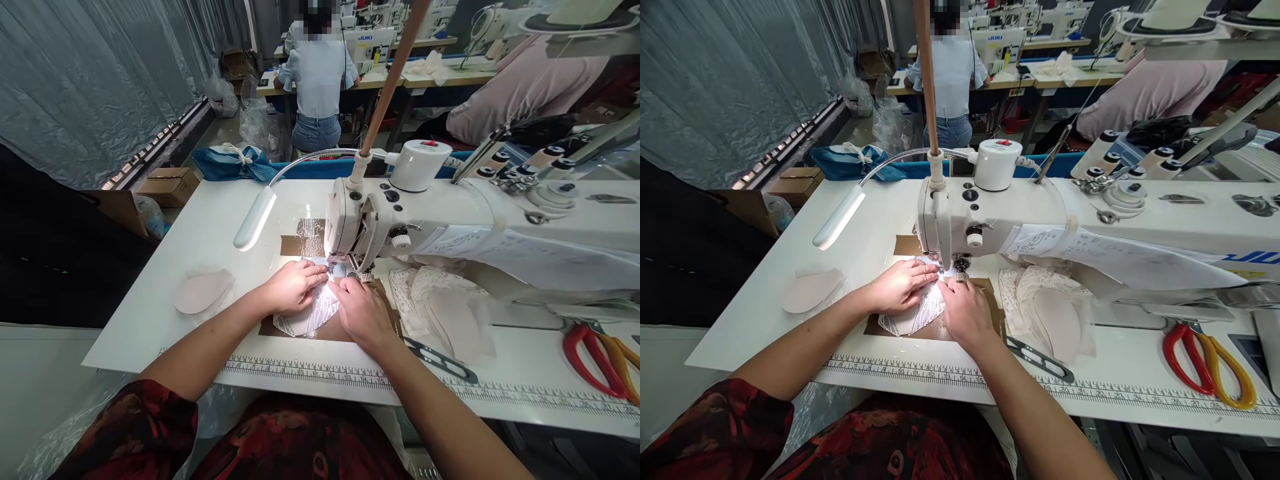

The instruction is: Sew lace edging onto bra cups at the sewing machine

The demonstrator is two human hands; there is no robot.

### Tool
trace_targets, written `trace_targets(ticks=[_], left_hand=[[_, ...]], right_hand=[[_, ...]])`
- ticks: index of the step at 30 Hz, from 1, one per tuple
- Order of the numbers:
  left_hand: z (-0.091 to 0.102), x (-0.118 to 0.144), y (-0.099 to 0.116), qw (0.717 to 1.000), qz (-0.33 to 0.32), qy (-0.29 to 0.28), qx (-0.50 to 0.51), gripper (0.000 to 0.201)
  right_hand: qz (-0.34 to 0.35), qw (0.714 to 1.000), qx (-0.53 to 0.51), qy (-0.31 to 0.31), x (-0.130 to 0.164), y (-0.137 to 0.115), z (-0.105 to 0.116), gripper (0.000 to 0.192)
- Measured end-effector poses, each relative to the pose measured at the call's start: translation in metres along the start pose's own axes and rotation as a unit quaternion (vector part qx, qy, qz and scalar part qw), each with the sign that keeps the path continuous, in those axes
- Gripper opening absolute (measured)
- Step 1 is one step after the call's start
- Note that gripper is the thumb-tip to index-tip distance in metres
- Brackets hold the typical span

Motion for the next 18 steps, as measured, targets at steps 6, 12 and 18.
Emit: trace_targets(ticks=[6,12,18], left_hand=[[0.010,0.013,0.016,0.998,0.020,0.050,0.033,0.041],[0.007,0.018,0.039,0.995,0.081,0.064,0.014,0.024],[-0.004,0.020,0.034,0.992,0.067,0.089,0.060,0.021]], right_hand=[[0.008,0.992,-0.110,0.065,0.010,0.014,-0.002,0.038],[0.014,0.975,-0.178,0.132,0.016,0.021,-0.002,0.035],[0.030,0.968,-0.224,0.112,0.018,0.015,0.005,0.032]])
Point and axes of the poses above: each hand's wrist, its own x-axis away from the middle knuckle, its own z-axis out of the back of the hand, y = z × x, the point moved 3 cm from there along -x, towards the middle knuckle
